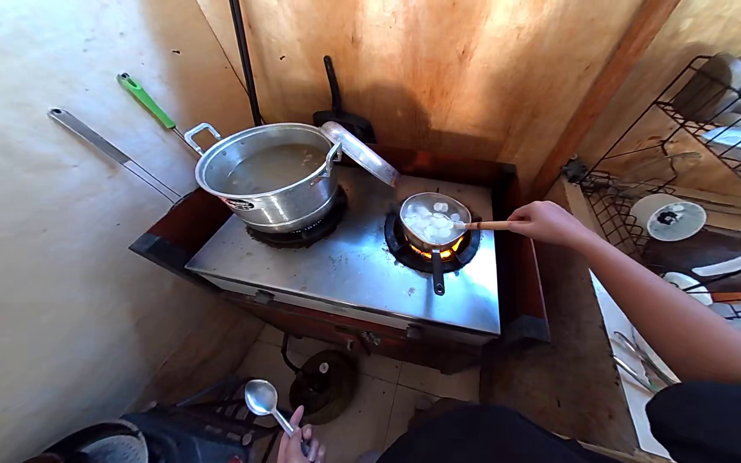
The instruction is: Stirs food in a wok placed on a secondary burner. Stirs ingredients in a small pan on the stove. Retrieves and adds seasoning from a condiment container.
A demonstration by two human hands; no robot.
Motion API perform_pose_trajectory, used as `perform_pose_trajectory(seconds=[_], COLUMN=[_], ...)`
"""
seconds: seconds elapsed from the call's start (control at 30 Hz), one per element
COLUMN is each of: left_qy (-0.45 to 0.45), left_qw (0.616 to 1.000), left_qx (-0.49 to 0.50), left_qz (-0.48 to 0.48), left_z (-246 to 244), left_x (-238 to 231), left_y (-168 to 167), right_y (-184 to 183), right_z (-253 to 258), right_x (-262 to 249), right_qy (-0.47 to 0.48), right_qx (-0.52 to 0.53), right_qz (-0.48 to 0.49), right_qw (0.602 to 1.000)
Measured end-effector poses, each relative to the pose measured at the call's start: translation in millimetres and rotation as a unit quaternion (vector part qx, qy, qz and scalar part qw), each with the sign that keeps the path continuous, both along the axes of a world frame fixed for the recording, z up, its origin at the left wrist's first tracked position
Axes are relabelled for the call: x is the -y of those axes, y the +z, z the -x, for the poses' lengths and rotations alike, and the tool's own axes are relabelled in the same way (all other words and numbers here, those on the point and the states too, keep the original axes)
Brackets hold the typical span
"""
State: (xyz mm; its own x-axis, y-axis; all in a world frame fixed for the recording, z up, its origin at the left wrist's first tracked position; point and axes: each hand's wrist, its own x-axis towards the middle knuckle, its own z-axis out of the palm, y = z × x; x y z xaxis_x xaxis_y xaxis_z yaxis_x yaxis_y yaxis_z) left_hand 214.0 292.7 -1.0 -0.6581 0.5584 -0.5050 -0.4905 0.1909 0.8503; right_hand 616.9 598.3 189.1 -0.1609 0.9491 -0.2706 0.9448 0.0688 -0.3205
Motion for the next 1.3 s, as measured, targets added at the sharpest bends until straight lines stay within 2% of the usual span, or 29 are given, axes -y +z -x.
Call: perform_pose_trajectory(seconds=[0.17,0.3,0.6,0.77,0.83,0.97,1.1,1.3], left_qy=[0.0,-0.006,-0.016,-0.014,-0.013,-0.012,-0.01,-0.01], left_qw=[1.0,1.0,1.0,1.0,1.0,1.0,1.0,1.0], left_qx=[0.004,0.004,0.003,0.005,0.006,-0.001,-0.003,-0.001], left_qz=[-0.003,-0.002,0.002,0.001,0.002,0.005,0.006,0.003], left_z=[0,0,0,0,-1,0,0,2], left_x=[-3,-5,-9,-8,-7,-5,-3,-2], left_y=[1,1,2,2,3,3,2,0], right_y=[-6,-2,3,-26,-37,-39,-33,-35], right_z=[-13,-18,-10,0,4,14,17,-6], right_x=[4,16,34,25,18,8,-3,-16], right_qy=[-0.105,-0.116,-0.014,0.098,0.129,0.127,0.067,-0.059], right_qx=[-0.146,-0.192,-0.063,0.022,0.042,0.045,-0.008,-0.174], right_qz=[0.067,0.044,-0.151,-0.3,-0.32,-0.204,-0.064,0.067], right_qw=[0.981,0.974,0.986,0.949,0.938,0.97,0.996,0.981])
